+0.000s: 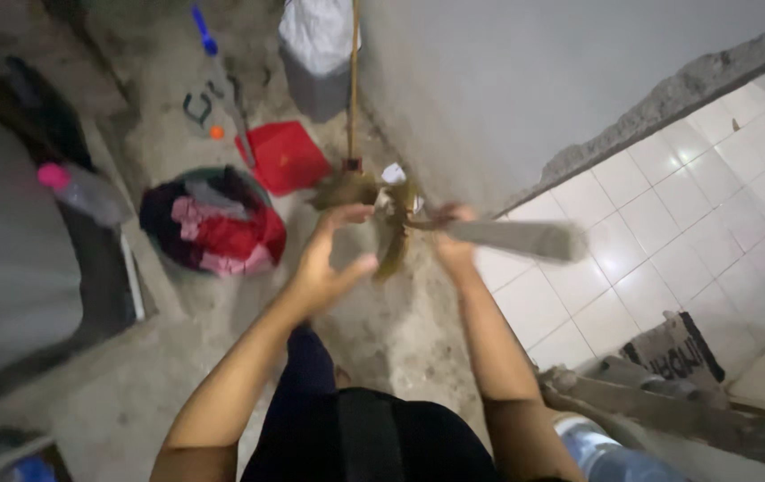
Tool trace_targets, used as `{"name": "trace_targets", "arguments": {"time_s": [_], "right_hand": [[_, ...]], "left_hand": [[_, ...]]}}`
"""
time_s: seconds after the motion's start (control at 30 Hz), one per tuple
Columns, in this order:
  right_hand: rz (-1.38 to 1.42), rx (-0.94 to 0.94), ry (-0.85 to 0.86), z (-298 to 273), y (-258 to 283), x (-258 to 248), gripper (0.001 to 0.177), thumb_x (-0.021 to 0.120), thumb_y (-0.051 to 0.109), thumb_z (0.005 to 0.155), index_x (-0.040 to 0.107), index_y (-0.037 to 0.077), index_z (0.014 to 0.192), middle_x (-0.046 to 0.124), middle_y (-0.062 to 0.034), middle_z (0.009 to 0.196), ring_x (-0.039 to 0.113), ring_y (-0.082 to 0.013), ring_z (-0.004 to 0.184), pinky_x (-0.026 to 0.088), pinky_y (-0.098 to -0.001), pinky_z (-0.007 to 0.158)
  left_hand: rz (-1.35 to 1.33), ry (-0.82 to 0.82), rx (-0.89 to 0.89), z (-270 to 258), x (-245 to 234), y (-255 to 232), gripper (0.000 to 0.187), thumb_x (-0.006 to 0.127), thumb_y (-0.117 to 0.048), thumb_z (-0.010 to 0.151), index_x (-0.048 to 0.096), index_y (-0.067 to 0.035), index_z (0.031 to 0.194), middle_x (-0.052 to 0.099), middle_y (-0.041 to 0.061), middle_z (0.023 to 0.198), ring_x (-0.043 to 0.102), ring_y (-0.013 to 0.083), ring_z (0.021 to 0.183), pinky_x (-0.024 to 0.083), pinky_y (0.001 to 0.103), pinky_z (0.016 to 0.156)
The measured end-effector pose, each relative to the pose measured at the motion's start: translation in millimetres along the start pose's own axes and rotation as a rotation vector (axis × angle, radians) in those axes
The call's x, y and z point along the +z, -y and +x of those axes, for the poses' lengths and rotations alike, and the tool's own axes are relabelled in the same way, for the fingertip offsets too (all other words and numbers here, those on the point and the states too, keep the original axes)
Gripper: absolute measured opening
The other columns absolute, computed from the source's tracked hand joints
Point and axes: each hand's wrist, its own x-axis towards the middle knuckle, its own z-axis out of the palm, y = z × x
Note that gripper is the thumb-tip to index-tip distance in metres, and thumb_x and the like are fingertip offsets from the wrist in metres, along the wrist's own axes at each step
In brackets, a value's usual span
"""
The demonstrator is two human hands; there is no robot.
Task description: The person sweeps tiled floors throughout a home using a broom, moving debris from a hallway through an entryway to an outdoor space and then into a kitchen area where they use a dustpan.
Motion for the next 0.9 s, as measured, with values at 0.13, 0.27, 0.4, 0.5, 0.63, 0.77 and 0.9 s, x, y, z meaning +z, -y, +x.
{"name": "trace_targets", "arguments": {"time_s": [0.13,0.27,0.4,0.5,0.63,0.77,0.9], "right_hand": [[0.132,0.199,-0.366,59,4,-63,0.015,0.067,-0.005,0.096,0.052,0.001,0.098,0.06,-0.0084,0.087,0.059,-0.0138,0.072,0.052,-0.0299,0.064],[0.189,0.177,-0.464,107,6,-58,0.018,0.066,-0.007,0.096,0.049,0.001,0.095,0.057,-0.0079,0.081,0.056,-0.0134,0.063,0.048,-0.0298,0.056],[0.062,0.286,-0.534,162,-21,-30,0.013,0.065,-0.004,0.097,0.052,-0.001,0.094,0.055,-0.0066,0.07,0.055,-0.0136,0.058,0.046,-0.0296,0.053],[0.175,0.399,-0.578,193,-47,-29,0.014,0.066,0.0,0.096,0.052,0.0,0.093,0.051,-0.0048,0.068,0.05,-0.0128,0.054,0.042,-0.0287,0.049],[0.039,0.479,-0.489,194,-94,-46,0.011,0.063,0.004,0.09,0.053,0.0,0.09,0.056,-0.0098,0.066,0.051,-0.0159,0.05,0.041,-0.0295,0.044],[0.267,0.51,-0.372,171,-161,-89,0.016,0.067,0.005,0.09,0.053,-0.001,0.093,0.054,-0.0072,0.07,0.052,-0.0163,0.059,0.045,-0.0322,0.053],[0.508,0.411,-0.154,142,-245,-130,0.024,0.073,0.011,0.089,0.052,-0.001,0.088,0.052,-0.0073,0.055,0.046,-0.0169,0.043,0.041,-0.0352,0.041]], "left_hand": [[-0.314,-0.068,-0.259,30,19,219,0.037,0.072,-0.008,0.096,0.056,-0.004,0.129,0.067,0.008,0.122,0.065,0.0193,0.112,0.052,0.033,0.098],[-0.352,-0.084,-0.382,78,23,392,0.02,0.071,-0.002,0.101,0.064,-0.001,0.119,0.07,0.007,0.106,0.067,0.0157,0.096,0.055,0.03,0.086],[-0.368,-0.062,-0.908,179,12,481,0.014,0.062,-0.009,0.097,0.059,-0.006,0.11,0.065,0.003,0.088,0.066,0.016,0.075,0.06,0.034,0.065],[-0.351,0.046,-1.036,222,-2,538,0.014,0.062,-0.014,0.098,0.064,-0.004,0.107,0.068,0.004,0.087,0.066,0.0161,0.074,0.058,0.033,0.064],[-0.282,0.116,-0.949,252,-5,621,0.021,0.062,-0.021,0.099,0.07,-0.002,0.104,0.072,0.006,0.086,0.067,0.0162,0.074,0.056,0.031,0.063],[-0.323,0.092,-1.131,276,9,668,0.027,0.065,-0.027,0.095,0.069,-0.006,0.111,0.075,0.004,0.091,0.07,0.0152,0.075,0.051,0.031,0.06],[-0.421,0.024,-1.254,294,27,722,0.032,0.068,-0.027,0.09,0.064,-0.011,0.118,0.073,0.003,0.094,0.069,0.0164,0.074,0.044,0.034,0.056]]}}
